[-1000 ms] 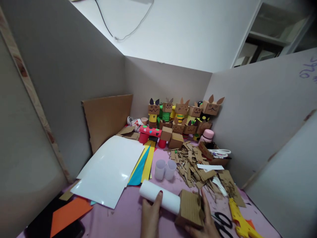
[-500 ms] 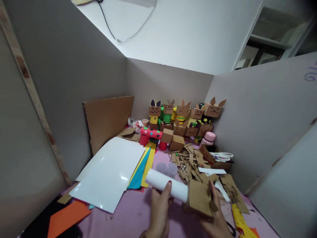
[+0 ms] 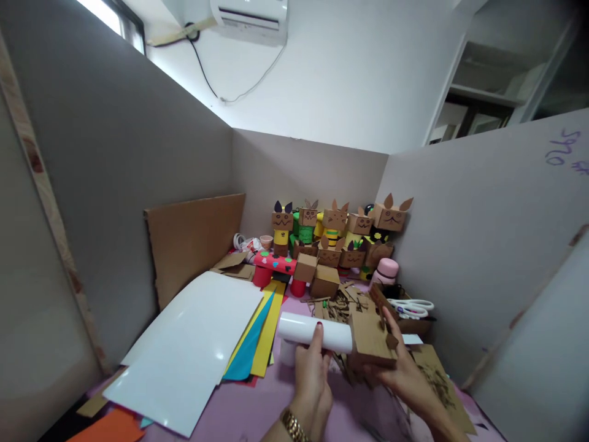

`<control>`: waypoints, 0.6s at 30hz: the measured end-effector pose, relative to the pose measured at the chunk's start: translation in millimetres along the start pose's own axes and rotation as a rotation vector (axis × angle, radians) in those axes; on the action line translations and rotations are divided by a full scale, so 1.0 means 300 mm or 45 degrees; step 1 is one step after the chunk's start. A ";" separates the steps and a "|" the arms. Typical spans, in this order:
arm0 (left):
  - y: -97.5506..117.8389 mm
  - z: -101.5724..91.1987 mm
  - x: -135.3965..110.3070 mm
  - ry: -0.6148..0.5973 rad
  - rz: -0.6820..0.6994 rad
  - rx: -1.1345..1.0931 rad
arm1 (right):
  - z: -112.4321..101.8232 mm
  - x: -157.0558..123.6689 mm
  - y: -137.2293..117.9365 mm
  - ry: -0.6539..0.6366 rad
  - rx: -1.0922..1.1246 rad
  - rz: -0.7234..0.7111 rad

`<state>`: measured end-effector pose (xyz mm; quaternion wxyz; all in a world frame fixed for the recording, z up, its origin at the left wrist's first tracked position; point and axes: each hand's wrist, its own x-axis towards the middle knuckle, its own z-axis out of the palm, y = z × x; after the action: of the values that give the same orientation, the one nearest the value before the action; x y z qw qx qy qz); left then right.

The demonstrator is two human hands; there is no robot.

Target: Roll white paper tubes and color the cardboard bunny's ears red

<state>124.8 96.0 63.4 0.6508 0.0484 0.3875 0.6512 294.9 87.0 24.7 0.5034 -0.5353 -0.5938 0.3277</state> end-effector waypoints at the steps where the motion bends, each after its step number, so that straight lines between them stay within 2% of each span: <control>1: 0.000 -0.001 0.003 0.006 0.006 0.004 | 0.002 0.003 0.006 -0.015 0.025 0.005; 8: 0.008 -0.024 -0.009 -0.015 0.037 0.068 | 0.008 -0.020 -0.004 -0.001 0.056 -0.039; 11: 0.034 -0.076 -0.028 -0.064 0.067 0.094 | 0.020 -0.055 -0.032 0.035 0.022 -0.030; 14: 0.059 -0.197 -0.009 -0.024 0.072 0.218 | 0.045 -0.103 -0.030 0.060 0.020 0.044; 16: 0.065 -0.311 0.032 0.050 0.044 0.289 | 0.073 -0.139 -0.004 0.037 0.021 0.095; 18: 0.061 -0.429 0.086 0.027 0.040 0.436 | 0.109 -0.173 0.037 -0.019 0.070 0.102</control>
<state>33.1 64.9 -26.9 0.6188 0.1578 0.4988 0.5861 263.0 44.2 -7.4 0.4997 -0.5422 -0.5665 0.3678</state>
